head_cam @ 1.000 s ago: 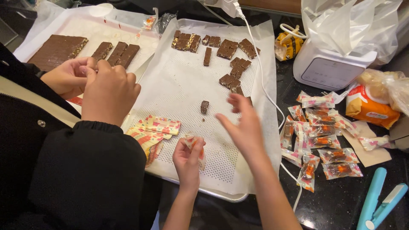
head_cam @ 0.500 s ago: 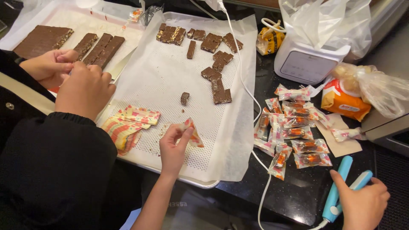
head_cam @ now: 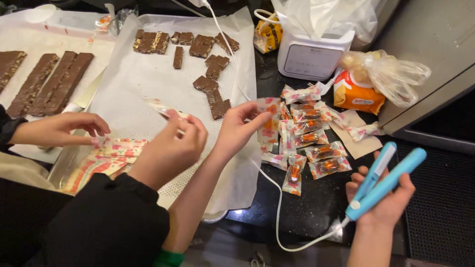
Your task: The person uses a small heat-sealing tool to seal the ends of individual plastic wrappers containing food items, occasionally picking up items to show them to the camera.
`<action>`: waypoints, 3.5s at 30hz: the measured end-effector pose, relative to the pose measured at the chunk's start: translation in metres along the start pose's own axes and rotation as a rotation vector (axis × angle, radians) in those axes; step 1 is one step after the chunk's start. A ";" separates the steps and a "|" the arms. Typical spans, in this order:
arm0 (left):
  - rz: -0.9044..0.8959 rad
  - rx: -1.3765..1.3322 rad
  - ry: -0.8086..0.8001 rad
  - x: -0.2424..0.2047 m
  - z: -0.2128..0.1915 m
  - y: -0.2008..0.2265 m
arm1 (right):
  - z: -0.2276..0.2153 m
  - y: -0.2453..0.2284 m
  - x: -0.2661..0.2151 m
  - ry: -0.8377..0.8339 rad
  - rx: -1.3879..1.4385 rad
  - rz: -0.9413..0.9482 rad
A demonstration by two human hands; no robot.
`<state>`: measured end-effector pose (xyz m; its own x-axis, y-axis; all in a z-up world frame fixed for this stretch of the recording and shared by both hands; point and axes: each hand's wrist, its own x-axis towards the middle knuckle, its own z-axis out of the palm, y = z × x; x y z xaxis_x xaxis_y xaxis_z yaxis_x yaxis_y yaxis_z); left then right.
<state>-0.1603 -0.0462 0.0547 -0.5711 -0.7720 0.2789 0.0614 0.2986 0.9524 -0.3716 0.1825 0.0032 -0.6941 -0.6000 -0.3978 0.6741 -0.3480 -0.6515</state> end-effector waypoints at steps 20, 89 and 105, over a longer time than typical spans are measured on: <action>0.359 0.675 -0.101 -0.061 0.051 0.029 | 0.022 0.012 0.027 -0.361 -0.091 -0.023; -0.414 -0.596 0.060 0.003 0.042 -0.020 | 0.128 0.054 0.038 -0.440 -0.512 -0.251; -0.010 -0.379 0.067 0.000 0.046 -0.014 | 0.137 0.054 0.031 -0.520 -0.604 -0.225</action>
<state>-0.1984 -0.0244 0.0362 -0.5192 -0.8127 0.2644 0.3612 0.0717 0.9297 -0.3223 0.0466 0.0444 -0.4910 -0.8704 0.0369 0.1779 -0.1417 -0.9738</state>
